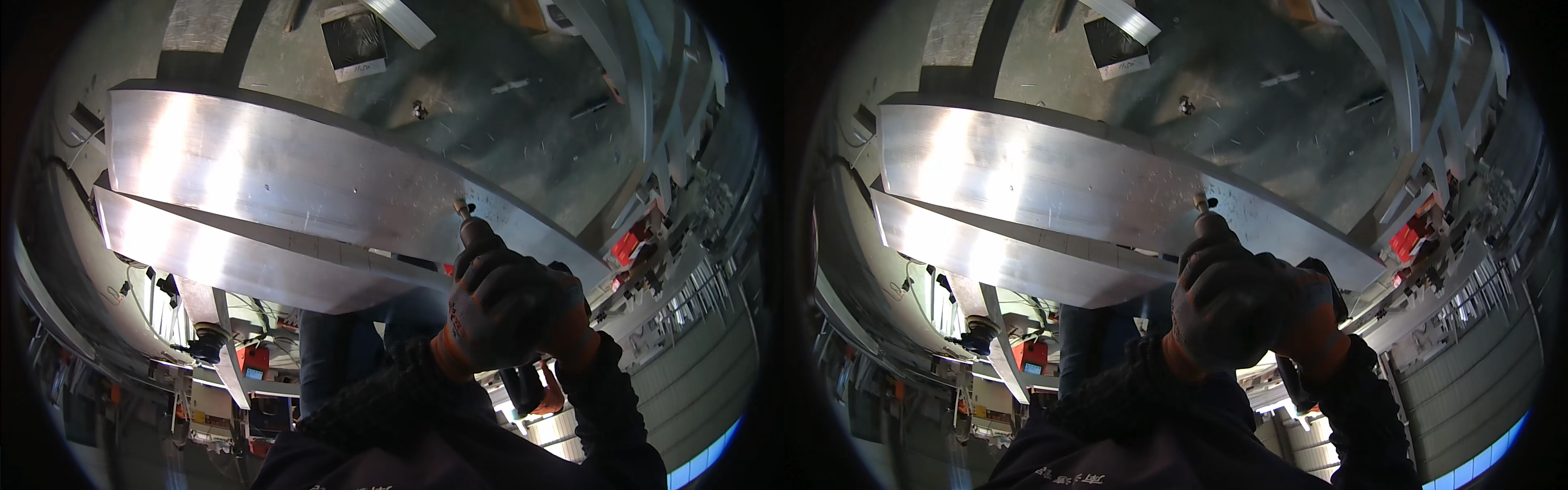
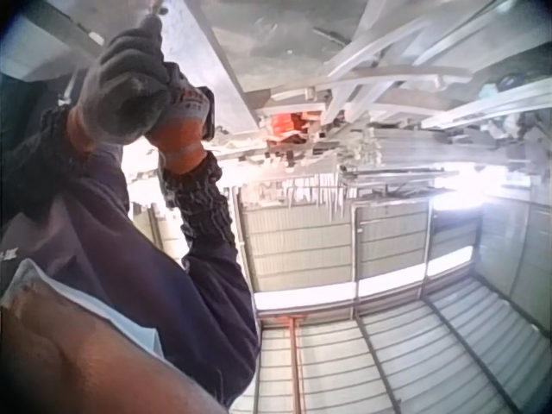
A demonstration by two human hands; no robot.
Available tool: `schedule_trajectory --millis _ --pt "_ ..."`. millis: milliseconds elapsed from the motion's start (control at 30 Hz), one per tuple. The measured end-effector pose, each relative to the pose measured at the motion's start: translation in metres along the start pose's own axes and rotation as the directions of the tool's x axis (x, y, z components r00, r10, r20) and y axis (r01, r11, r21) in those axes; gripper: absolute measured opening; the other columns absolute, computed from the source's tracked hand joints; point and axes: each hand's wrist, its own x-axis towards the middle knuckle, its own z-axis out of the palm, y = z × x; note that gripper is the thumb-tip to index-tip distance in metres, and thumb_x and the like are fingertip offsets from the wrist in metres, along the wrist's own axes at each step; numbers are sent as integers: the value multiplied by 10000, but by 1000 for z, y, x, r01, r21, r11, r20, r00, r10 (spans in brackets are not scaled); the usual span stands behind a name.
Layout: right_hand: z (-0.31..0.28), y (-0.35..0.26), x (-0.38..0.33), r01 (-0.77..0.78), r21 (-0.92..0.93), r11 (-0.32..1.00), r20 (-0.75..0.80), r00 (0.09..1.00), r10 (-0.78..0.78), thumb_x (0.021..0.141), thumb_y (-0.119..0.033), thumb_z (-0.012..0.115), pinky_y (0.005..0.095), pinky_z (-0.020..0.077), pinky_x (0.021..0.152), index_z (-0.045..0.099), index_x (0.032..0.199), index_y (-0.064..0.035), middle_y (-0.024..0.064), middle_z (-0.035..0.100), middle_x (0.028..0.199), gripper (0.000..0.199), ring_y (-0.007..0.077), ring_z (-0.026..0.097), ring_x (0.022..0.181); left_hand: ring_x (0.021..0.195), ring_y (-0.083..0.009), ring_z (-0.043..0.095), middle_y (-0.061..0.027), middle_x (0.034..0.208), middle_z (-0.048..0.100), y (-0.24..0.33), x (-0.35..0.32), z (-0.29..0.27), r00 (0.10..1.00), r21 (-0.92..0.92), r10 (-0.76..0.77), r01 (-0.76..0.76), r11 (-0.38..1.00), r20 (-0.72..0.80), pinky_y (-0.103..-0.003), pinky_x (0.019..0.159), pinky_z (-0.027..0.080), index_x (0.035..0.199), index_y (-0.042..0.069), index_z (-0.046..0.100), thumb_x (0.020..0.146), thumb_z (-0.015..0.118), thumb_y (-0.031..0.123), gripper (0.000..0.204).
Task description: The person uses a cordless drill to create multiple holes in a long metal sheet. They adjust the drill bit and reposition the sheet as needed while working in a workshop environment.
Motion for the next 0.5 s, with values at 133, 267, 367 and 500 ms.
schedule_trajectory --millis 133,267,367,500 --pt "-4 4 5 -1 -71 997 4 1000 1 943 -390 785 386 591 761 675 1114 -117 72 707 1000 341 230 739 935 1047 -312 694 -118 1133 683 -7 11 -3 990 35 141 -141 989 0 -444 927 581 1119 90 709 828 767 258 341" --pt "2 21 0 57 -22 998 5 998 -57 945 -393 795 391 610 821 672 1215 -124 72 714 1051 400 230 741 988 1056 -304 694 -105 1136 691 -7 12 5 988 26 154 -154 988 -18 -440 952 573 1144 96 710 837 770 259 353" --pt "20 33 -10 110 -192 975 -92 987 -130 942 -389 805 390 618 842 675 1237 -110 76 719 1061 426 231 743 1007 1063 -297 693 -95 1137 697 -5 16 2 986 23 167 -166 986 -7 -437 970 566 1164 101 710 843 773 260 363" --pt "33 24 -12 103 -337 936 -170 971 -168 938 -383 811 375 616 754 691 1165 -95 66 724 964 386 230 754 910 1073 -289 693 -82 1140 705 -8 15 -11 981 37 193 -194 980 14 -434 995 558 1189 107 710 852 776 262 377"
